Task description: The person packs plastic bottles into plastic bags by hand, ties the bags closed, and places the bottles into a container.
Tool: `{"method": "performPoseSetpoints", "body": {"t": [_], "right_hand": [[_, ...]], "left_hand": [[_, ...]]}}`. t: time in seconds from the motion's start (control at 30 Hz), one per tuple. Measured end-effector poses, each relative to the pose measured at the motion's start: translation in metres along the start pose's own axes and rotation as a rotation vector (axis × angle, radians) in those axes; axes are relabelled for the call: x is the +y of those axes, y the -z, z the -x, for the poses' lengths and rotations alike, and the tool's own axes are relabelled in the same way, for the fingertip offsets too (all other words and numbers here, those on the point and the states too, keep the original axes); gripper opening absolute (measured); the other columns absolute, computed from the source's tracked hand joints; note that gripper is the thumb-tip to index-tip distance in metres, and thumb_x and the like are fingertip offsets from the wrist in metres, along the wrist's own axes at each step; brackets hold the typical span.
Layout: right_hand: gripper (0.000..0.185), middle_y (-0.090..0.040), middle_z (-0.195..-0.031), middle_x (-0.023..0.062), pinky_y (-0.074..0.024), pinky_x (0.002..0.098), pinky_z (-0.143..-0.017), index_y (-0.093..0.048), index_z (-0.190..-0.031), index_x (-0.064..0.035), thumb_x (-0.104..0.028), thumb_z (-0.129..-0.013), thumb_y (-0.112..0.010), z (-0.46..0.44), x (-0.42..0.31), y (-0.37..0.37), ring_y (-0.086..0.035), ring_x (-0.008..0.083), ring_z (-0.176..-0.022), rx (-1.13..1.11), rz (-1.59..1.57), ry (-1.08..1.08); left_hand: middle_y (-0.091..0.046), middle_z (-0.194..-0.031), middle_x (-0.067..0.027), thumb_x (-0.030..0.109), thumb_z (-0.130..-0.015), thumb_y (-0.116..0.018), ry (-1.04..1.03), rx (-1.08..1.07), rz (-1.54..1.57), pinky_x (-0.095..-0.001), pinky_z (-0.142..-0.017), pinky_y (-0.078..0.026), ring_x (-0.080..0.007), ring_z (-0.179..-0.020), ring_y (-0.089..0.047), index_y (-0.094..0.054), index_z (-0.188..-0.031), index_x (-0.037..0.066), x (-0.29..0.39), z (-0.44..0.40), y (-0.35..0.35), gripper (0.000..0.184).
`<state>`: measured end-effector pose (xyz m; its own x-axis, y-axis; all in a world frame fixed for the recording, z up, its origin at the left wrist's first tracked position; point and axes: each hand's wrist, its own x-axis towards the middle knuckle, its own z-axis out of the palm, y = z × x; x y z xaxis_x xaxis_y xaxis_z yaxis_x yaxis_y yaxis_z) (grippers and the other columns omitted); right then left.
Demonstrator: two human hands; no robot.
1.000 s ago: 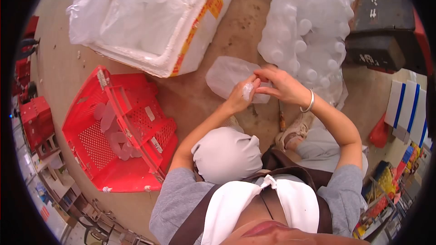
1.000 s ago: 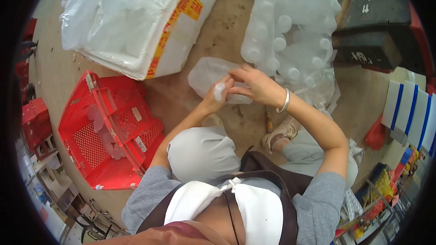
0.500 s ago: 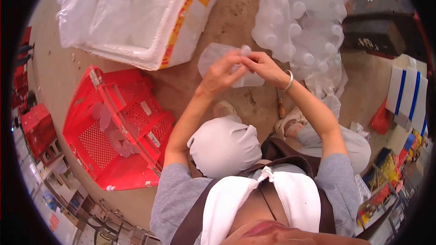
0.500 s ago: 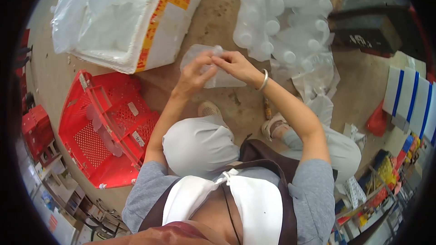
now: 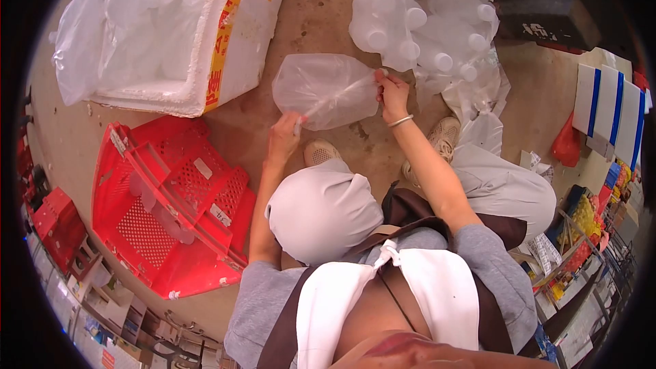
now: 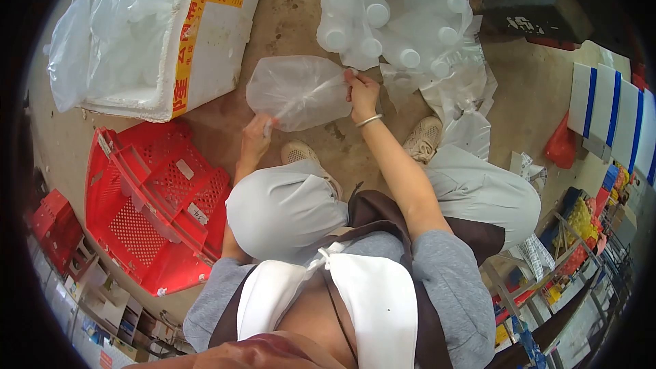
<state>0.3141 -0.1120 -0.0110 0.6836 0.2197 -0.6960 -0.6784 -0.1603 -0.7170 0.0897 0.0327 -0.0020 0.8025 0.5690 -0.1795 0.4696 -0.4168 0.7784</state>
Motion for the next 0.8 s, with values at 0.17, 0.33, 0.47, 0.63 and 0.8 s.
{"method": "performPoseSetpoints", "body": {"t": [0.17, 0.33, 0.47, 0.63, 0.8], "right_hand": [[0.011, -0.058, -0.093, 0.0030, -0.0423, 0.0256, -0.071, -0.067, -0.077, -0.0032, -0.014, -0.078, -0.068, 0.035, -0.055, -0.023, -0.052, 0.0118, -0.078, -0.477, 0.259, 0.400], [0.019, -0.045, -0.130, 0.0081, -0.0294, 0.0347, -0.100, -0.071, -0.090, -0.0122, -0.013, -0.071, -0.070, 0.056, -0.075, -0.038, -0.039, 0.0201, -0.118, -0.847, 0.592, 0.795], [0.025, -0.055, -0.116, 0.0066, -0.0408, 0.0320, -0.089, -0.068, -0.097, -0.0081, -0.010, -0.072, -0.070, 0.052, -0.072, -0.041, -0.052, 0.0175, -0.101, -0.790, 0.439, 0.538], [0.030, -0.063, -0.087, 0.0068, -0.0486, 0.0250, -0.066, -0.065, -0.102, -0.0054, -0.008, -0.073, -0.068, 0.045, -0.063, -0.020, -0.060, 0.0105, -0.071, -0.802, 0.335, -0.002], [0.023, -0.058, -0.076, 0.0043, -0.0446, 0.0313, -0.061, -0.067, -0.094, -0.0084, -0.014, -0.072, -0.064, 0.039, -0.022, -0.038, -0.057, 0.0178, -0.069, -0.505, 0.852, 0.718]], "left_hand": [[-0.059, -0.080, -0.0029, 0.007, -0.080, -0.061, -0.259, -0.028, 0.689, -0.0272, -0.062, -0.044, -0.0152, -0.073, -0.057, -0.060, -0.080, 0.003, 0.041, -0.040, 0.001, 0.005], [-0.057, -0.079, -0.0005, 0.008, -0.077, -0.067, 0.021, -0.120, 0.695, -0.0236, -0.061, -0.043, -0.0098, -0.072, -0.053, -0.059, -0.081, 0.002, 0.064, -0.072, -0.021, 0.011], [-0.056, -0.078, 0.0008, 0.005, -0.075, -0.069, -0.137, -0.114, 0.641, -0.0232, -0.058, -0.043, -0.0073, -0.070, -0.054, -0.057, -0.081, 0.003, 0.074, -0.065, -0.013, 0.014], [-0.057, -0.083, -0.0036, -0.001, -0.074, -0.067, 0.108, -0.048, 0.824, -0.0247, -0.059, -0.046, -0.0115, -0.071, -0.057, -0.057, -0.082, 0.001, 0.069, -0.061, -0.009, 0.013], [-0.057, -0.083, -0.0071, -0.002, -0.071, -0.068, -0.412, 0.155, 0.222, -0.0264, -0.063, -0.047, -0.0188, -0.074, -0.058, -0.062, -0.083, 0.001, 0.090, -0.047, -0.006, 0.014]]}}
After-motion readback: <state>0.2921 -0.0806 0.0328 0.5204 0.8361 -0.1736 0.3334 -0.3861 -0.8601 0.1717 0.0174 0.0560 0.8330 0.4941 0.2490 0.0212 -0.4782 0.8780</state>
